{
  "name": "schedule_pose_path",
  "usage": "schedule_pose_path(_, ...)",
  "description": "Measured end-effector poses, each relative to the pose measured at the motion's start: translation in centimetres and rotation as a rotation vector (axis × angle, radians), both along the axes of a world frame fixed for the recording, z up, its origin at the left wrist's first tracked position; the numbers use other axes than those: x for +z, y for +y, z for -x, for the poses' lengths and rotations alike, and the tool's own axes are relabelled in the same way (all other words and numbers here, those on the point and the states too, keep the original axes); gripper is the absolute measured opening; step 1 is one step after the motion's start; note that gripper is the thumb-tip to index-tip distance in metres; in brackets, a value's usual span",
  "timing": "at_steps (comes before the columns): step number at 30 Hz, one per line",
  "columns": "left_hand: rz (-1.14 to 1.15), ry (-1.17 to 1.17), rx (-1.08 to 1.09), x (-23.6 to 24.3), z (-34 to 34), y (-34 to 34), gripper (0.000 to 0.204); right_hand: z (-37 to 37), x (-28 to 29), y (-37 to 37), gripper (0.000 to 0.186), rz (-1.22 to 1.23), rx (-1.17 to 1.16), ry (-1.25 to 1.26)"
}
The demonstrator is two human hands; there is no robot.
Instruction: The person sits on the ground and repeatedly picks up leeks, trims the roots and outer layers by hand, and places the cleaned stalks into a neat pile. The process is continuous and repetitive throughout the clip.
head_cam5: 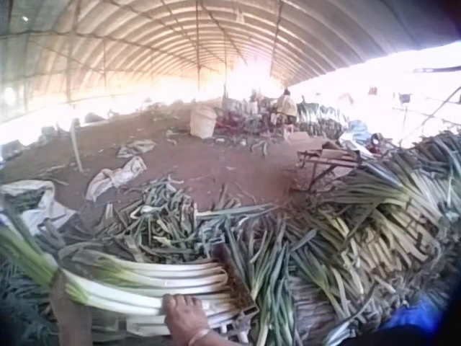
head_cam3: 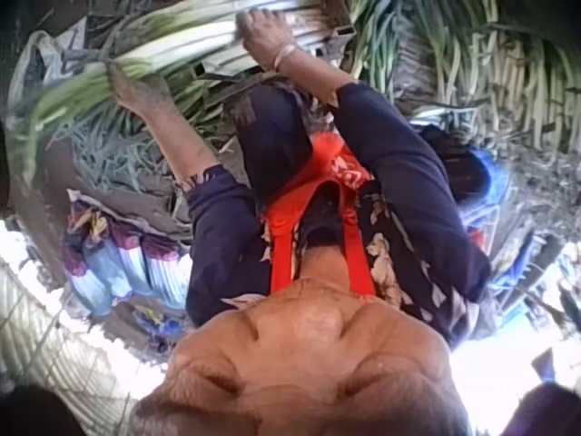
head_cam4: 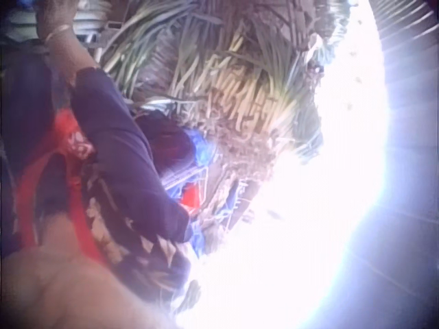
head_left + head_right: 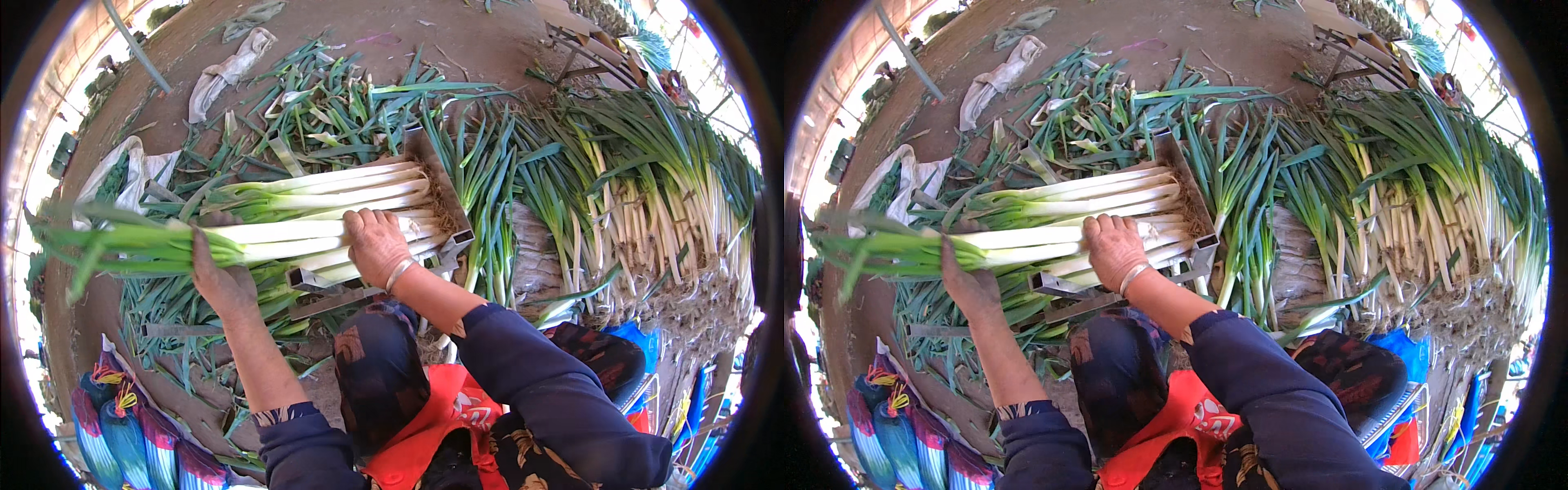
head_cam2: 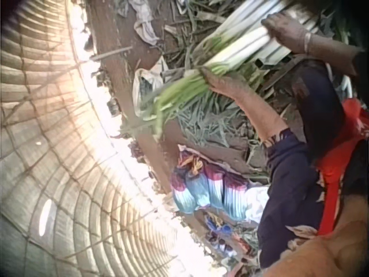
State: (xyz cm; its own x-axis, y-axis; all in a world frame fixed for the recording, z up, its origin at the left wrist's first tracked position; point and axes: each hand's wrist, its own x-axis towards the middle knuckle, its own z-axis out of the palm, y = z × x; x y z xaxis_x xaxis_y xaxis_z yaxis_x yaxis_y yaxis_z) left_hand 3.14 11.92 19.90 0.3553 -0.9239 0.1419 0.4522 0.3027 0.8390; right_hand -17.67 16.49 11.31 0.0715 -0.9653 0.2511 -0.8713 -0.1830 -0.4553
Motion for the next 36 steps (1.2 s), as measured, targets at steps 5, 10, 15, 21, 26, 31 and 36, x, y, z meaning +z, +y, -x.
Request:
schedule_pose_path(5, -0.772, -1.088, -0.500, -11.9, -4.4, -2.6, 0.049, 7.5, -12.4, -4.4, 0.051, -0.163, -0.351, 0.508)
schedule_pose_path(10, 0.356, -1.766, 0.263, -13.4, -0.2, -4.2, 0.022, 7.3, -11.5, -4.2, 0.058, -0.352, -0.306, 0.464)
schedule_pose_path(15, -0.011, -2.046, 0.218, -16.9, -0.4, -6.3, 0.021, 6.2, -12.6, -4.4, 0.065, -0.378, -0.349, 0.471)
schedule_pose_path(21, 0.014, -2.077, 0.266, -18.6, 1.6, -8.1, 0.030, 7.2, -13.2, -6.2, 0.064, -0.473, -0.356, 0.470)
schedule_pose_path(26, -0.086, -1.429, -0.191, -16.1, -5.0, -13.9, 0.026, 5.4, -10.7, -2.1, 0.064, -0.166, -0.202, 0.382)
schedule_pose_path(31, 0.015, -0.817, -0.274, 1.7, 9.6, -2.2, 0.024, 6.2, -11.9, 12.9, 0.058, 0.082, 0.058, -0.120)
schedule_pose_path(36, 0.055, -0.729, -0.750, 4.0, 23.9, 12.2, 0.023, 19.1, -17.2, 17.4, 0.033, -0.404, -0.481, -0.231)
